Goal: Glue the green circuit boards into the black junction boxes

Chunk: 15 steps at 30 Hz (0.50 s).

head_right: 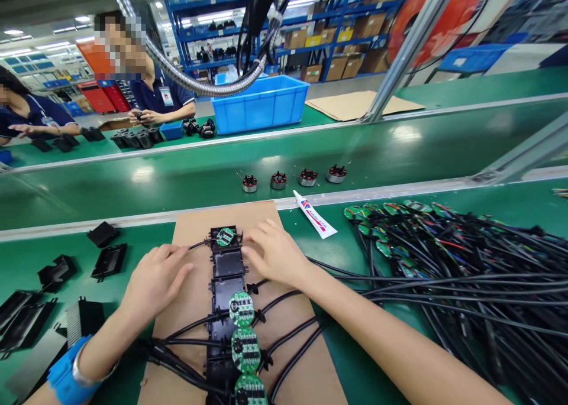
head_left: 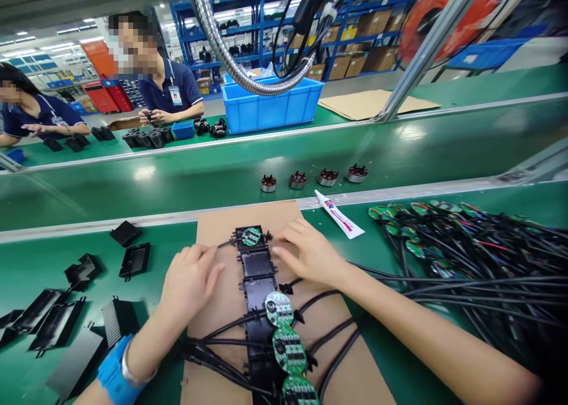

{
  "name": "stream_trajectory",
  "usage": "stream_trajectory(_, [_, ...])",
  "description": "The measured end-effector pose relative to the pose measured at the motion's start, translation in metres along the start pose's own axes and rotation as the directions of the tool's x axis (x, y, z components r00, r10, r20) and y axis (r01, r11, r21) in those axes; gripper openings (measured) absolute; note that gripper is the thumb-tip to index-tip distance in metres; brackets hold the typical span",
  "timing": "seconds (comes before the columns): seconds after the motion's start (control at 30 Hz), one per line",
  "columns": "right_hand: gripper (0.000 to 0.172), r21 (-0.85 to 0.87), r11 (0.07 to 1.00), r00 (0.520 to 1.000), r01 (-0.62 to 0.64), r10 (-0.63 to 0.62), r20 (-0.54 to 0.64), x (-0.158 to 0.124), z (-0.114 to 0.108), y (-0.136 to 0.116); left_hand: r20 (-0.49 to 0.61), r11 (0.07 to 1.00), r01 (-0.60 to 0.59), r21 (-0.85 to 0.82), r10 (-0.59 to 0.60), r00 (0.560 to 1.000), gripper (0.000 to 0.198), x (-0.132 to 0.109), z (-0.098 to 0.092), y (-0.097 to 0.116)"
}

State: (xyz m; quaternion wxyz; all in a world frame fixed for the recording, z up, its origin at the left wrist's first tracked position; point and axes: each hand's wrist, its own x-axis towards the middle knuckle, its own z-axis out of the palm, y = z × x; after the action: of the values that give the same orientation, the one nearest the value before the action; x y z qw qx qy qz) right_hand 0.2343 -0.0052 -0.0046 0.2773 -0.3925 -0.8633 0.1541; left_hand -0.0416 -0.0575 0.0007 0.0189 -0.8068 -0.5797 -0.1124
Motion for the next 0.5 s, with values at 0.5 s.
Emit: stream_trajectory(0.5, [0.035,0.249,0.966,0.981,-0.064,0.015,0.196,-0.024,-0.011,-0.023,0.169,0.843,0.127,-0.522,-0.044,0.985,0.015,-0.015,-0.006,0.020])
